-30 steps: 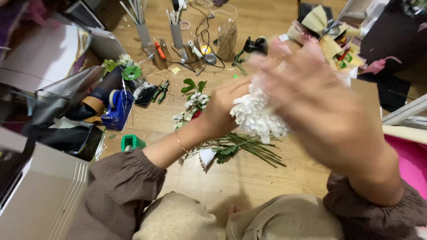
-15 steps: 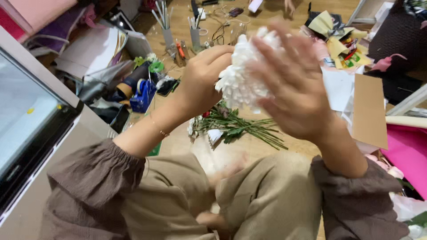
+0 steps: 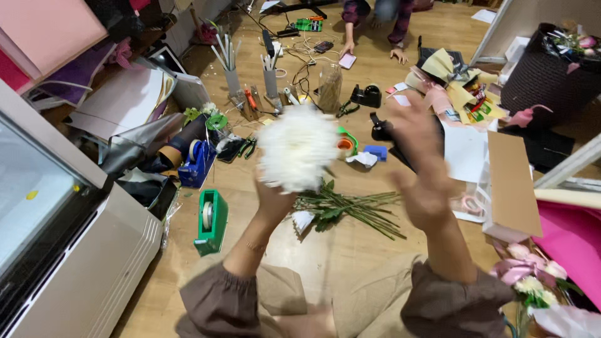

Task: The person assembles a floral bouquet by hand while sitting on the floor, picking up and positioning individual white chrysanthemums, red roses, and greenery, and using white floral tape to secure the stems together.

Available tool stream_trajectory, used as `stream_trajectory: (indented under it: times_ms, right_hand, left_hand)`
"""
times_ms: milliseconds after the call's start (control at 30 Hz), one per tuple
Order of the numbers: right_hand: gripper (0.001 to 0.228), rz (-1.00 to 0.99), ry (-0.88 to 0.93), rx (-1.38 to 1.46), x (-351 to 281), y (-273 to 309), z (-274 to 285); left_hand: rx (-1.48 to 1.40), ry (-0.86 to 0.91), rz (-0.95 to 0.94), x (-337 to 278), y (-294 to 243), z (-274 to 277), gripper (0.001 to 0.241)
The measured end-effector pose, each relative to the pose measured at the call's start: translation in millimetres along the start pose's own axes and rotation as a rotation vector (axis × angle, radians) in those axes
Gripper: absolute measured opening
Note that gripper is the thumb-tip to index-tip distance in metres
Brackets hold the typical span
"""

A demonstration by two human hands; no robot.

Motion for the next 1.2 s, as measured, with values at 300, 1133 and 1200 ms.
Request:
stream_trajectory:
  times_ms: [300, 1133, 1200]
  right_hand:
    - [0.072, -0.217, 0.144, -0.035, -98, -102, -114]
    - [0.021, -0.911, 0.162, -0.128, -302, -219, -226]
    - [0.018, -0.79, 0.055, -0.278, -321, -239, -221]
  left_hand:
    - [-0.608, -0.639, 0.908, -77, 34, 11, 0.029]
    - [-0.48, -0.258, 1.69, -303, 169, -4, 0.038]
    - [-0.439, -0.42, 1.728, -291, 168, 6, 0.04]
Point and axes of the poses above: each hand's wrist, its own x-axis towards the middle knuckle, its own z-axis out of the back of the hand, y = z × x, the point moved 3 cm from there along x, towards the middle knuckle, and after that the axes turned 4 degrees about x, right-handed, at the moved point
